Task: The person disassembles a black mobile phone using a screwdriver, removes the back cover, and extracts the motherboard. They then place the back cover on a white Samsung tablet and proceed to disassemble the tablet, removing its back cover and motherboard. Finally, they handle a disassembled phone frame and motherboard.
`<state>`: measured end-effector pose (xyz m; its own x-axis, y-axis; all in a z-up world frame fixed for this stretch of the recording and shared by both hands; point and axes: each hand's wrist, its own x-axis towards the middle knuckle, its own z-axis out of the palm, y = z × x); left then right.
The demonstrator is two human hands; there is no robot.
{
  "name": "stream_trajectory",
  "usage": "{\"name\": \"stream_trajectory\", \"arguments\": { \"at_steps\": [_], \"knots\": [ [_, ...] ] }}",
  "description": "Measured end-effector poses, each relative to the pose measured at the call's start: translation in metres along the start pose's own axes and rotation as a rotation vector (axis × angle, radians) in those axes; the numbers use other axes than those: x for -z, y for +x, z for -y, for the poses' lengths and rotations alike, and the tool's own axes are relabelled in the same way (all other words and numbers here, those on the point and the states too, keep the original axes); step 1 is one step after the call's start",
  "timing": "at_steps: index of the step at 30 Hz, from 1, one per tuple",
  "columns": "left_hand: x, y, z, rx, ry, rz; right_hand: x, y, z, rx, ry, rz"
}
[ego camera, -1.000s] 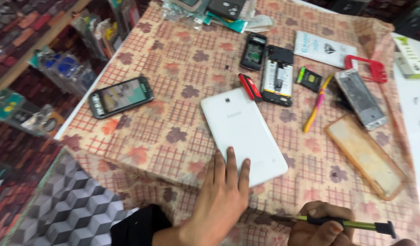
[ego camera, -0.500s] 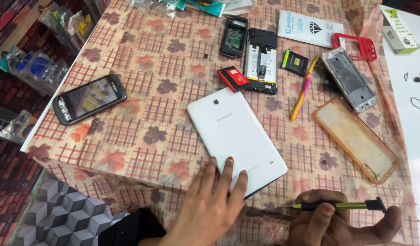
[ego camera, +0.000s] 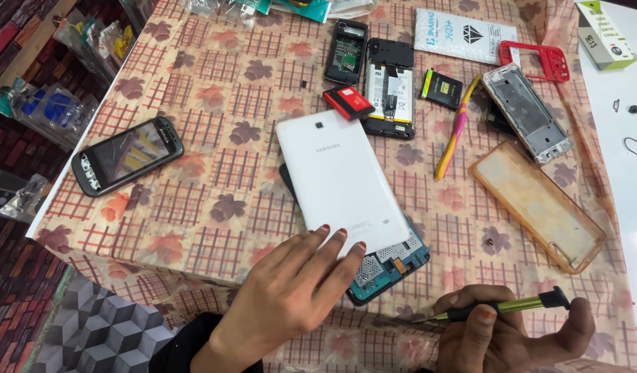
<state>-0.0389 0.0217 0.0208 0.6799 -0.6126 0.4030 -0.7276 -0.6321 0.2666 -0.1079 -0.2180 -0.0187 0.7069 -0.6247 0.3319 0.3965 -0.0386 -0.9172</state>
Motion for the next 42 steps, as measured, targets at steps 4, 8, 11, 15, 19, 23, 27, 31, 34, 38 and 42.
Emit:
{"name": "stream_trajectory", "arguments": {
  "at_steps": [4, 8, 11, 15, 19, 23, 27, 31, 34, 38, 42],
  "knots": [
    [0.001, 0.005, 0.01, -0.005, 0.063, -0.119, 0.005, -0.002, -0.007, 0.062, -0.06, 0.06],
    [0.012, 0.01, 0.018, 0.035, 0.049, -0.055, 0.008, -0.001, -0.012, 0.096, -0.092, 0.083],
    [0.019, 0.009, 0.017, 0.107, -0.083, 0.054, 0.008, 0.001, -0.013, 0.113, -0.148, 0.072],
    [0.023, 0.01, 0.013, 0.086, -0.091, -0.139, 0.006, 0.002, -0.011, 0.116, -0.119, 0.092],
    [0.023, 0.015, 0.011, 0.146, -0.097, -0.341, 0.003, -0.001, -0.008, 0.05, -0.031, 0.039],
    [0.027, 0.013, 0.01, 0.174, -0.139, -0.402, 0.003, 0.0, -0.006, 0.073, -0.11, 0.057],
    [0.031, 0.01, 0.014, 0.199, -0.152, -0.453, 0.006, -0.001, -0.006, 0.062, -0.165, 0.055],
    [0.039, 0.007, 0.024, 0.24, -0.193, -0.519, 0.009, -0.003, -0.008, 0.056, -0.121, 0.067],
    [0.048, -0.004, 0.029, 0.273, -0.305, -0.565, 0.011, -0.002, -0.012, 0.073, -0.039, 0.063],
    [0.057, -0.015, 0.043, 0.276, -0.487, -0.65, 0.011, 0.002, -0.014, 0.017, 0.162, 0.025],
    [0.064, -0.021, 0.051, 0.324, -0.704, -0.784, 0.009, 0.005, -0.01, -0.057, 0.268, -0.008]
  ]
}}
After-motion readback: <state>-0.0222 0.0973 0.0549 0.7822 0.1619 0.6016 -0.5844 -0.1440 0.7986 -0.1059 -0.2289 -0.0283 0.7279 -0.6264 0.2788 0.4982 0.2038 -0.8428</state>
